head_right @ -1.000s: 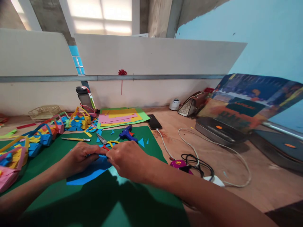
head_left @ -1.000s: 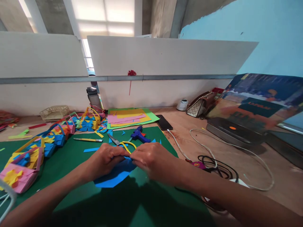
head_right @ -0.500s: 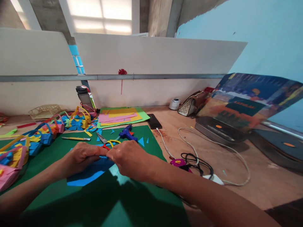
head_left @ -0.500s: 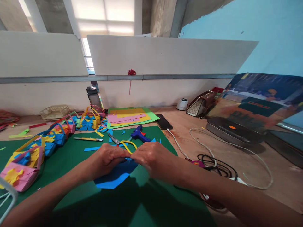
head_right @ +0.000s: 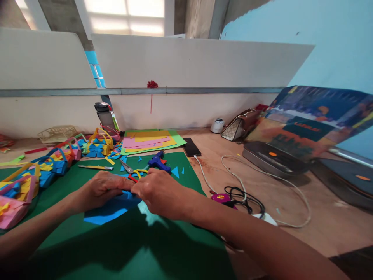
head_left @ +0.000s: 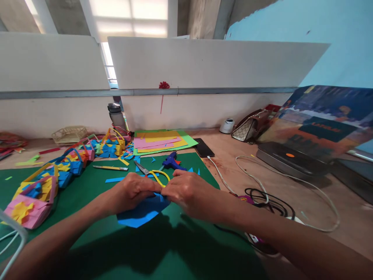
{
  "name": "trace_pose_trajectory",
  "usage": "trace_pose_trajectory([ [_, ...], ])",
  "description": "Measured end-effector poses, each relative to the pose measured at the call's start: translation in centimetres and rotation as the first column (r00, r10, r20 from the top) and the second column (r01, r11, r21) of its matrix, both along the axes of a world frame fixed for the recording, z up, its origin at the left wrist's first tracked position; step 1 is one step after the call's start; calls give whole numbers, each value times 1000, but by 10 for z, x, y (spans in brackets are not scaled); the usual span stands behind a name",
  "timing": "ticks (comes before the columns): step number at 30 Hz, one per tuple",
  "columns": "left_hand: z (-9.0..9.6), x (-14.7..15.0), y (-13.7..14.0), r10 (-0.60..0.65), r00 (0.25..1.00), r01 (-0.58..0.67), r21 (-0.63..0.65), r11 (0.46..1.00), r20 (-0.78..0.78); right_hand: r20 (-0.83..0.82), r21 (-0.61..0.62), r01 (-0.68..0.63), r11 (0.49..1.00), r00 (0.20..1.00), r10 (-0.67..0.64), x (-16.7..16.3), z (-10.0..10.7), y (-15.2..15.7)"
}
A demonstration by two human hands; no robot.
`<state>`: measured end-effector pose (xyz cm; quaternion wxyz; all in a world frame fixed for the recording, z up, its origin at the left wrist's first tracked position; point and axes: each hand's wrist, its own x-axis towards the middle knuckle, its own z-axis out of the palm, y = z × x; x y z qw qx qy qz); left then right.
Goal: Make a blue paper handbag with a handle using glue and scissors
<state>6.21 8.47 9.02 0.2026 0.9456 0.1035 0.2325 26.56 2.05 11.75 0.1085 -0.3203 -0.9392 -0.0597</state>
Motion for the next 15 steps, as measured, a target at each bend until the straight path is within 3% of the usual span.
trace_pose_trajectory([
  [8, -2, 0, -1, -25, 1000, 25, -35, 999, 12, 34, -53, 9, 999, 999, -8, 1, 3, -1],
  [15, -1, -1, -2, 1, 1000, -1, -48, 999, 12, -42, 6, 47, 999, 998, -47, 1, -2, -5],
])
